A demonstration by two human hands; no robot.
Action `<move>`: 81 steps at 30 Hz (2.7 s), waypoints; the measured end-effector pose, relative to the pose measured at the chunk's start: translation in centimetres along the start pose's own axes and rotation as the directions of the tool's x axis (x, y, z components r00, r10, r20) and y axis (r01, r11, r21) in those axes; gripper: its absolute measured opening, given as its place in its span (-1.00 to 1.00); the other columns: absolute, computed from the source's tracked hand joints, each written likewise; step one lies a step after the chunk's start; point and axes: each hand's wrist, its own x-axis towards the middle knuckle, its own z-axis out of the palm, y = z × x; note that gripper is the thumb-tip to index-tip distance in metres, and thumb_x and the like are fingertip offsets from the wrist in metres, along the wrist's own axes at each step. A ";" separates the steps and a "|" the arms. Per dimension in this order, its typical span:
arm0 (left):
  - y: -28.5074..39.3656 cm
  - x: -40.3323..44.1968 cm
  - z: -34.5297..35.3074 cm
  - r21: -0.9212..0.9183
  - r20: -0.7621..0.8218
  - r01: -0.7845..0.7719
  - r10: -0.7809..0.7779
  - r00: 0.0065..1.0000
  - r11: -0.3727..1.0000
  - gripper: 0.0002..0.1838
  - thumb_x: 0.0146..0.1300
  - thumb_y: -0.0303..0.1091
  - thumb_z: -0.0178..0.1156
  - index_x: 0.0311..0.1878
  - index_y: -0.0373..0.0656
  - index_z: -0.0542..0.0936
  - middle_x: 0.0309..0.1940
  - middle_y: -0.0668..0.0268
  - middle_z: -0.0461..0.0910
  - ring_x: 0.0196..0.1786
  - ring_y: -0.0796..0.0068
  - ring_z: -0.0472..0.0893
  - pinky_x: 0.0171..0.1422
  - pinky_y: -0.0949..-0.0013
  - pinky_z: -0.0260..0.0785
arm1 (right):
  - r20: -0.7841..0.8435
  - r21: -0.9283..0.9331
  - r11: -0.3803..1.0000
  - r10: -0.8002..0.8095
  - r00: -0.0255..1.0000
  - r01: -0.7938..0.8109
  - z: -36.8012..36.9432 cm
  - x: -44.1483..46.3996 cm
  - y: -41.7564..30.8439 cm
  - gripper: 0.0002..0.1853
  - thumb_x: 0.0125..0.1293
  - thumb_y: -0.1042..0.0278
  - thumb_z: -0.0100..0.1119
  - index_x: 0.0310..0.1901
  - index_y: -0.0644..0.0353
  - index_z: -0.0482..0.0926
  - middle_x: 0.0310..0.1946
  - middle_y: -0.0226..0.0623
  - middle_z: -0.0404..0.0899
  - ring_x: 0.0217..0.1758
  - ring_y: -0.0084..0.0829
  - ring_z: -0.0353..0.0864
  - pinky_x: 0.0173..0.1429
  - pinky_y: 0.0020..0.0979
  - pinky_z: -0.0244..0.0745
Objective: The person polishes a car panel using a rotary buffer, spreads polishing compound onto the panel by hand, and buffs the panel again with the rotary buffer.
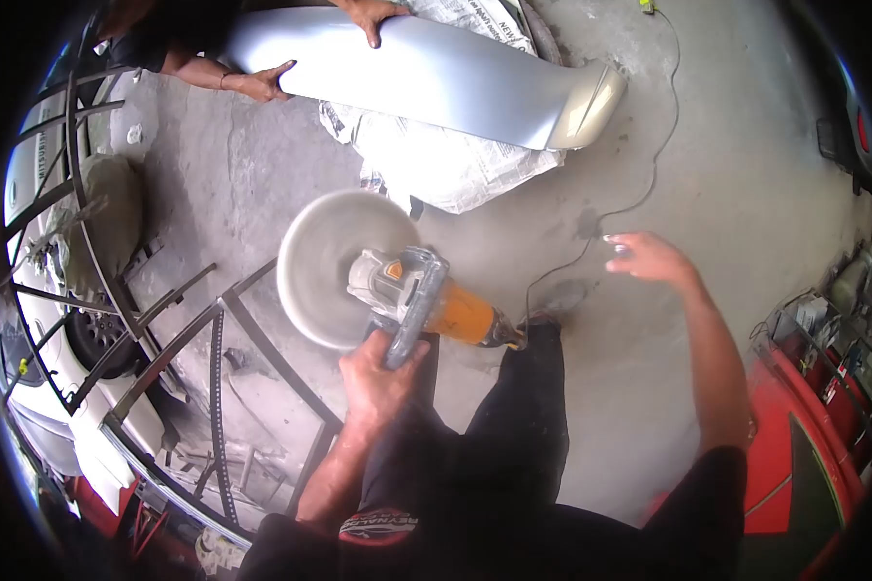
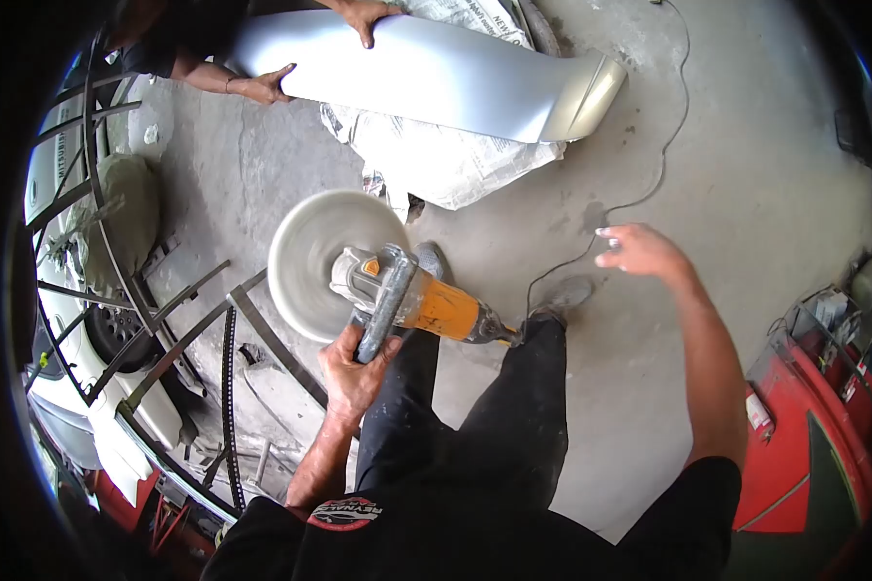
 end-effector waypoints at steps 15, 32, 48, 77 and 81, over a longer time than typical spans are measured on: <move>-0.5 -3.3 4.3 0.001 -0.059 0.104 -0.103 0.993 0.995 -0.68 0.13 -0.33 0.59 -0.28 -0.32 0.64 -0.55 0.29 0.63 -0.45 0.63 0.50 -0.30 0.36 0.46 | -0.273 0.939 0.290 0.300 0.914 0.185 5.8 14.7 2.8 -0.22 0.53 0.29 0.15 0.68 -0.30 0.04 0.55 -0.28 0.32 0.50 -0.29 0.37 0.36 -0.08 0.49; 2.6 -4.0 8.7 0.012 -0.043 0.125 -0.124 0.991 0.992 -0.58 0.18 -0.30 0.60 -0.48 -0.19 0.47 -0.59 0.54 0.41 -0.44 0.71 0.27 -0.35 0.47 0.22 | -0.271 0.943 0.278 0.314 0.910 0.185 8.2 15.6 1.3 -0.28 0.50 0.24 0.18 0.64 -0.22 0.19 0.43 -0.32 0.45 0.28 -0.40 0.52 0.23 -0.24 0.56; 0.3 -4.3 5.8 0.026 -0.012 0.175 -0.175 0.984 0.984 -0.69 0.17 -0.31 0.56 -0.30 -0.28 0.61 -0.56 0.38 0.55 -0.44 0.68 0.40 -0.34 0.38 0.37 | -1.000 0.005 0.999 0.005 0.006 -0.038 -13.4 8.5 10.5 -0.11 0.37 -0.17 0.31 0.57 0.19 0.25 0.53 0.10 0.30 0.56 0.04 0.33 0.61 -0.07 0.21; -2.2 -3.2 5.4 -0.169 -0.063 0.487 -0.503 0.862 0.857 -0.72 0.22 -0.33 0.54 -0.22 -0.32 0.66 -0.47 0.34 0.67 -0.38 0.59 0.53 -0.26 0.30 0.48 | -0.723 0.238 0.889 -0.107 0.683 0.391 -8.2 18.6 -7.9 -0.26 0.38 -0.10 0.30 0.40 0.31 0.41 0.31 -0.05 0.52 0.36 -0.21 0.48 0.41 -0.20 0.35; -3.8 -3.8 7.2 -0.181 -0.126 0.322 -0.347 0.930 0.929 -0.77 0.25 -0.43 0.52 -0.24 -0.29 0.63 -0.40 0.48 0.64 -0.31 0.72 0.48 -0.20 0.49 0.40 | 0.076 0.295 0.726 -0.666 0.742 0.621 5.0 13.0 -23.6 -0.35 0.38 -0.12 0.28 0.25 0.30 0.51 0.14 -0.14 0.59 0.14 -0.31 0.54 0.22 -0.23 0.42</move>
